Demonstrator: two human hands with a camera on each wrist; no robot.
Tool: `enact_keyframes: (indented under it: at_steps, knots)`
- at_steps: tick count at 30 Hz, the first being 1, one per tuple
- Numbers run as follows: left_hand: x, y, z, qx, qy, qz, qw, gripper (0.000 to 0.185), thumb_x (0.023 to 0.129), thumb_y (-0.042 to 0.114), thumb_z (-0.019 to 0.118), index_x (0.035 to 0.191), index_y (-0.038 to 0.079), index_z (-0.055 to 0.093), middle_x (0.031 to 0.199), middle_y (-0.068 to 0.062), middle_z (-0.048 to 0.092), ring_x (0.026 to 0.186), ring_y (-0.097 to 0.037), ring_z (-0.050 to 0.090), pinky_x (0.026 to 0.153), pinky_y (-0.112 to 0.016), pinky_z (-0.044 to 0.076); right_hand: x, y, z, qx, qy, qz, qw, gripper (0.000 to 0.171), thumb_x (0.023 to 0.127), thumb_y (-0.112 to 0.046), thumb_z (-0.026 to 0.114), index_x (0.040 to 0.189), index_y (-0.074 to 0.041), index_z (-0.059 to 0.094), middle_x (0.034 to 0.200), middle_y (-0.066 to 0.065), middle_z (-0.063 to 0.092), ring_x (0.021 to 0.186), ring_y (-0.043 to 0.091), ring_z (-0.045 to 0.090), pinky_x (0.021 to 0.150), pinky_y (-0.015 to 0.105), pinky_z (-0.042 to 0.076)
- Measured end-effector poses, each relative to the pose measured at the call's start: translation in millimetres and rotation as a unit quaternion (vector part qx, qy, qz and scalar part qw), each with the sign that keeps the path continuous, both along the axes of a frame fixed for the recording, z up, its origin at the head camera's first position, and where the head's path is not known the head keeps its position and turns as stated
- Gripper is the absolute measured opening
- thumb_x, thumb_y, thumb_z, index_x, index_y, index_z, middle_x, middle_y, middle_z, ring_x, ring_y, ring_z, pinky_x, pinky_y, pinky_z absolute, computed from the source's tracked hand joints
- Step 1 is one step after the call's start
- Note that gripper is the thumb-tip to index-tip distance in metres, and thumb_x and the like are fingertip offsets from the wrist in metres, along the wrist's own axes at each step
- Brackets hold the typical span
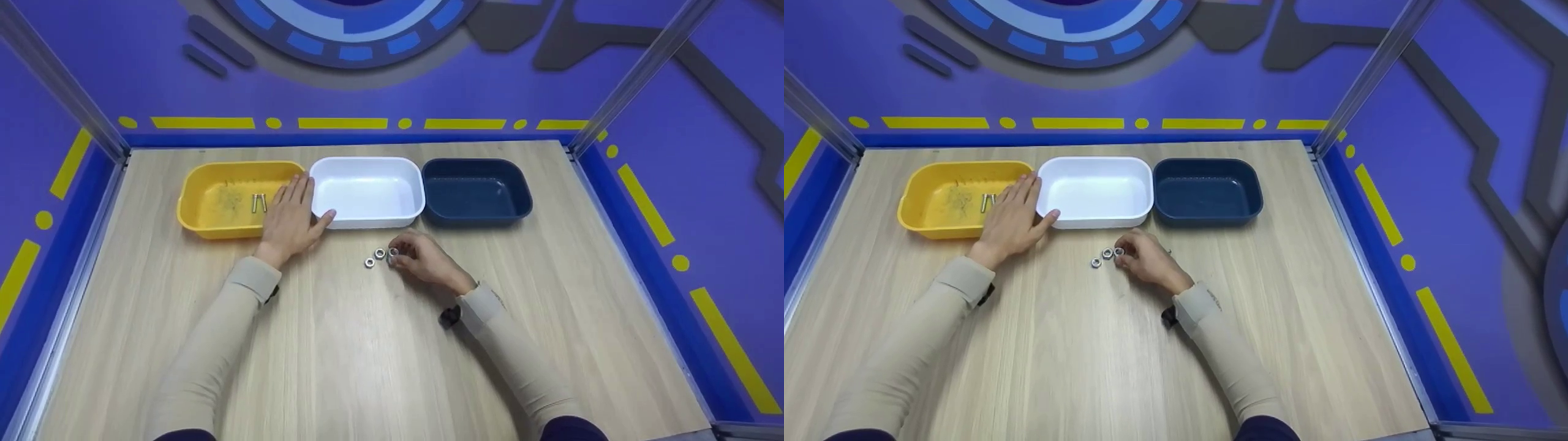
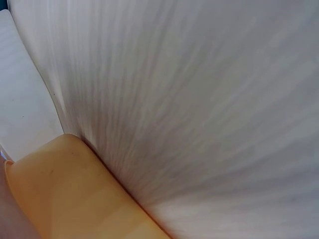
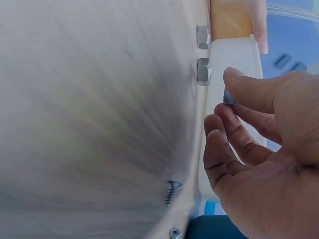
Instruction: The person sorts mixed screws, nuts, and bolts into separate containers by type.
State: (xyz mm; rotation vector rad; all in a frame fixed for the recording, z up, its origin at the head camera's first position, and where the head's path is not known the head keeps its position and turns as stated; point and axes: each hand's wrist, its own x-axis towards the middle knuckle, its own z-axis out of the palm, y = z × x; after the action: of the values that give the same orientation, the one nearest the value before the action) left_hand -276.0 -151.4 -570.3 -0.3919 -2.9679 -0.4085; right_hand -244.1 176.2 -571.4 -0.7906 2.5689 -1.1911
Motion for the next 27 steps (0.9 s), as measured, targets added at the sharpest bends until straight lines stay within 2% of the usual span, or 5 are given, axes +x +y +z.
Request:
enact_keyframes:
  at_steps: [6, 11, 15, 22, 27]
  knots:
    - [-1.5, 1, -0.3, 0.007, -0.001, -0.002, 1.0000, 0.097, 0.106, 0.071, 0.033, 0.169, -0.001, 0.017, 0.179, -0.020, 0.015, 0.166, -0.037, 0.014, 0.136, -0.053, 0.015, 0.2, -1, 7.1, -0.005, 0.001, 0.002, 1.000, 0.017, 0.096, -0.002, 0.077, 0.112, -0.001, 0.076, 0.108, 0.010, 0.068, 0.095, 0.019, 0.064, 0.079, 0.027, 0.055]
    - [-1.1, 1, -0.3, 0.004, 0.000, -0.002, 1.0000, 0.097, 0.106, 0.071, 0.035, 0.169, -0.002, 0.018, 0.179, -0.020, 0.016, 0.166, -0.037, 0.014, 0.136, -0.053, 0.015, -1.8, -1, 15.9, -0.008, 0.023, 0.010, 1.000, 0.018, 0.096, -0.004, 0.078, 0.113, -0.001, 0.076, 0.106, 0.010, 0.071, 0.096, 0.021, 0.068, 0.077, 0.024, 0.054]
    - [-0.6, 0, -0.2, 0.003, 0.003, -0.001, 1.0000, 0.097, 0.107, 0.070, 0.036, 0.169, -0.002, 0.019, 0.178, -0.020, 0.016, 0.166, -0.038, 0.015, 0.136, -0.053, 0.016, -4.6, -1, 23.2, -0.015, 0.037, 0.026, 0.999, 0.019, 0.097, -0.003, 0.077, 0.115, 0.001, 0.076, 0.107, 0.012, 0.074, 0.097, 0.025, 0.071, 0.075, 0.027, 0.057]
    - [-3.0, 1, 0.6, 0.006, 0.003, -0.001, 1.0000, 0.097, 0.107, 0.071, 0.034, 0.169, -0.002, 0.018, 0.178, -0.021, 0.016, 0.166, -0.038, 0.014, 0.136, -0.054, 0.014, -12.8, -4, 36.9, -0.009, 0.061, 0.042, 0.997, 0.020, 0.097, -0.006, 0.077, 0.117, 0.001, 0.076, 0.106, 0.015, 0.073, 0.098, 0.029, 0.072, 0.077, 0.040, 0.061]
    - [-1.3, 1, -0.4, 0.004, 0.002, 0.000, 1.0000, 0.096, 0.107, 0.070, 0.034, 0.169, -0.002, 0.019, 0.178, -0.021, 0.016, 0.166, -0.038, 0.014, 0.136, -0.054, 0.015, -17.9, -8, 45.2, -0.001, 0.060, 0.044, 0.997, 0.021, 0.098, -0.008, 0.077, 0.116, 0.002, 0.076, 0.107, 0.016, 0.071, 0.097, 0.027, 0.070, 0.078, 0.029, 0.058]
